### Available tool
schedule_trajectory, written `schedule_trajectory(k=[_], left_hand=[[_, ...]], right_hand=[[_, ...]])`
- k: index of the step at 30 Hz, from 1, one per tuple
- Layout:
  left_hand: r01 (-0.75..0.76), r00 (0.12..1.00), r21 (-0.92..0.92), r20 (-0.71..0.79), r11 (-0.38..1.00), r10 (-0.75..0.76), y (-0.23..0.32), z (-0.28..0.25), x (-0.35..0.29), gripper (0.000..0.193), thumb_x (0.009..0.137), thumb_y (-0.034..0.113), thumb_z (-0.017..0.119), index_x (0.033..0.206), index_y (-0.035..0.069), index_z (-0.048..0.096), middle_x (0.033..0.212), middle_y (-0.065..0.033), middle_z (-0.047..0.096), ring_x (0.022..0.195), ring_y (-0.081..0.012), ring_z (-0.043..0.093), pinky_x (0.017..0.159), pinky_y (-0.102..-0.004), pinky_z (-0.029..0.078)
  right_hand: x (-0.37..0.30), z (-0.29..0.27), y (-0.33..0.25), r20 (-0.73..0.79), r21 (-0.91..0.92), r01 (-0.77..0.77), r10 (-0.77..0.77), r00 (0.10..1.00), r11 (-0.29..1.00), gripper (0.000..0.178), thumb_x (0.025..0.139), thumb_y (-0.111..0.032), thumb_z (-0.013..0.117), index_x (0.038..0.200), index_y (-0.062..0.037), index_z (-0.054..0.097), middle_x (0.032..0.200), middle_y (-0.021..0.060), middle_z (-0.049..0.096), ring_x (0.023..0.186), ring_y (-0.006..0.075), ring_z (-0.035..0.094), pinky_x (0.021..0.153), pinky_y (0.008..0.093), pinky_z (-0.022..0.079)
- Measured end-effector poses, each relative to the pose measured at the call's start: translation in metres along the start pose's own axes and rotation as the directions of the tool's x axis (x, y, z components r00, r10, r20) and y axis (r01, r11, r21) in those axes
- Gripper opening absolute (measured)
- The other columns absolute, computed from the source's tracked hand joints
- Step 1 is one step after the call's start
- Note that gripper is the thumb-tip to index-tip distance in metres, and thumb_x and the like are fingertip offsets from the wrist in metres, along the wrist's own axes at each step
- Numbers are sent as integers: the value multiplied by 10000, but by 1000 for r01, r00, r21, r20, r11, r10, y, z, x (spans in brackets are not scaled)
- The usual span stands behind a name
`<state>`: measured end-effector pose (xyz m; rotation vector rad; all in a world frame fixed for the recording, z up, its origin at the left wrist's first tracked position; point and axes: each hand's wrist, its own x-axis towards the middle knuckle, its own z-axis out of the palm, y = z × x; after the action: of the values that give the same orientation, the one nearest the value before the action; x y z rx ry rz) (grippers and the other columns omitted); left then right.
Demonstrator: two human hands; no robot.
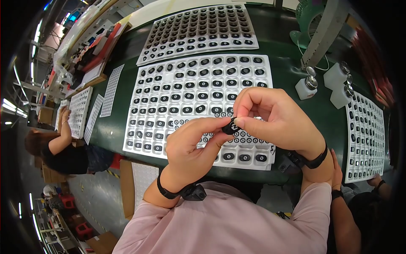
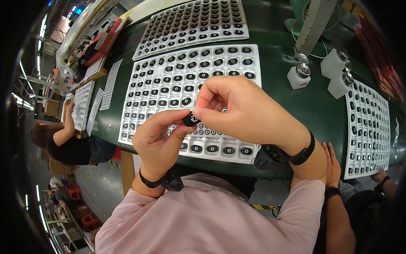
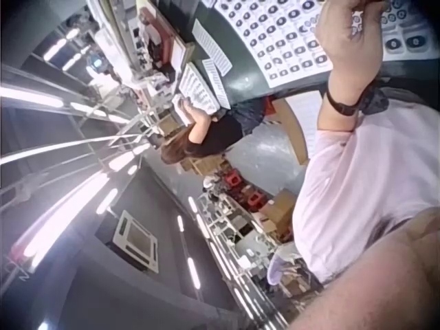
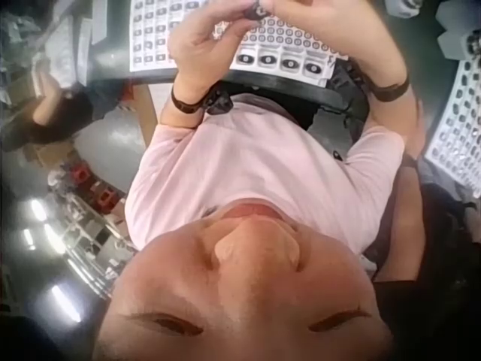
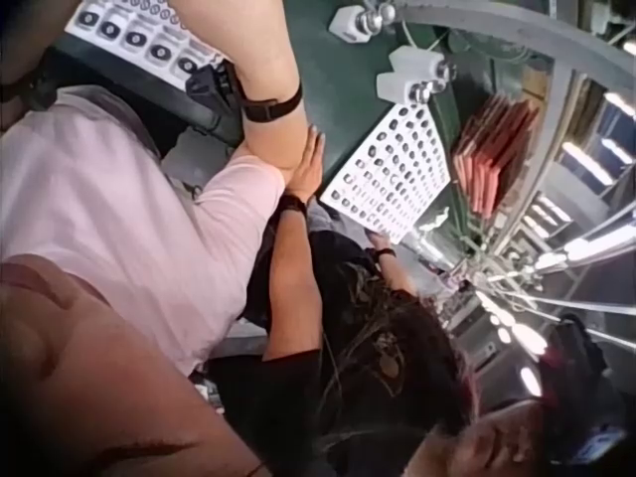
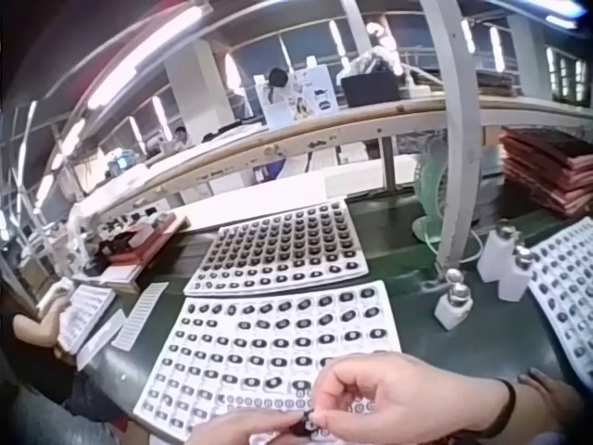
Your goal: The person folds a sheet of stickers by hand and then peels individual stickers from the sheet, applying one to each of the small black components on a tray.
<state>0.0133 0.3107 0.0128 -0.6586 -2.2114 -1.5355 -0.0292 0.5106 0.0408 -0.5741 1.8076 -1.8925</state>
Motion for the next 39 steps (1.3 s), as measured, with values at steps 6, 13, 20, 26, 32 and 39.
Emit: schedule_trajectory(k=[6,13,20,26,32,39], left_hand=[[-9,1000,25,8,1000,9,-1,0,0,319,705,-44,771,1005,27,690,853,-94,704,728,-176,678,645,-256,528],[-19,1000,12,13,1000,18,-2,-1,2,308,717,-36,770,1007,25,689,853,-91,703,724,-167,676,642,-252,528],[-3,1000,-18,-9,1000,3,-5,2,5,296,734,-44,757,1014,19,684,864,-95,704,723,-155,675,640,-244,531],[-22,992,-71,-126,997,13,-16,13,10,271,747,-52,742,1005,-3,674,866,-109,705,726,-159,679,651,-247,538],[-86,982,17,-167,996,87,-17,23,21,244,760,-48,735,992,-14,670,870,-116,703,735,-159,680,660,-251,544],[-129,979,103,-147,986,143,-22,26,30,244,787,-79,710,1017,-70,631,926,-123,689,812,-135,656,743,-240,534]], right_hand=[[1,0,-1,1,-8,-25,25,1000,1000,101,829,8,641,808,-14,544,934,40,575,847,89,534,769,237,449],[3,0,2,-29,-22,-7,6,1000,1000,103,820,11,647,797,-16,551,916,40,577,838,88,537,759,234,451],[6,-2,6,-60,-5,34,-35,998,999,75,851,-13,640,840,-18,566,914,27,586,820,77,543,737,225,457],[16,-3,7,-85,294,78,-55,995,953,98,913,-78,623,967,-4,588,918,20,603,799,63,557,718,214,472],[19,5,21,-175,149,227,-201,964,962,156,955,-131,572,1017,10,595,912,33,619,790,70,568,710,211,476],[26,-7,26,-260,-3,201,-194,946,980,208,983,-158,521,1045,25,597,864,29,616,749,79,564,687,215,471]])
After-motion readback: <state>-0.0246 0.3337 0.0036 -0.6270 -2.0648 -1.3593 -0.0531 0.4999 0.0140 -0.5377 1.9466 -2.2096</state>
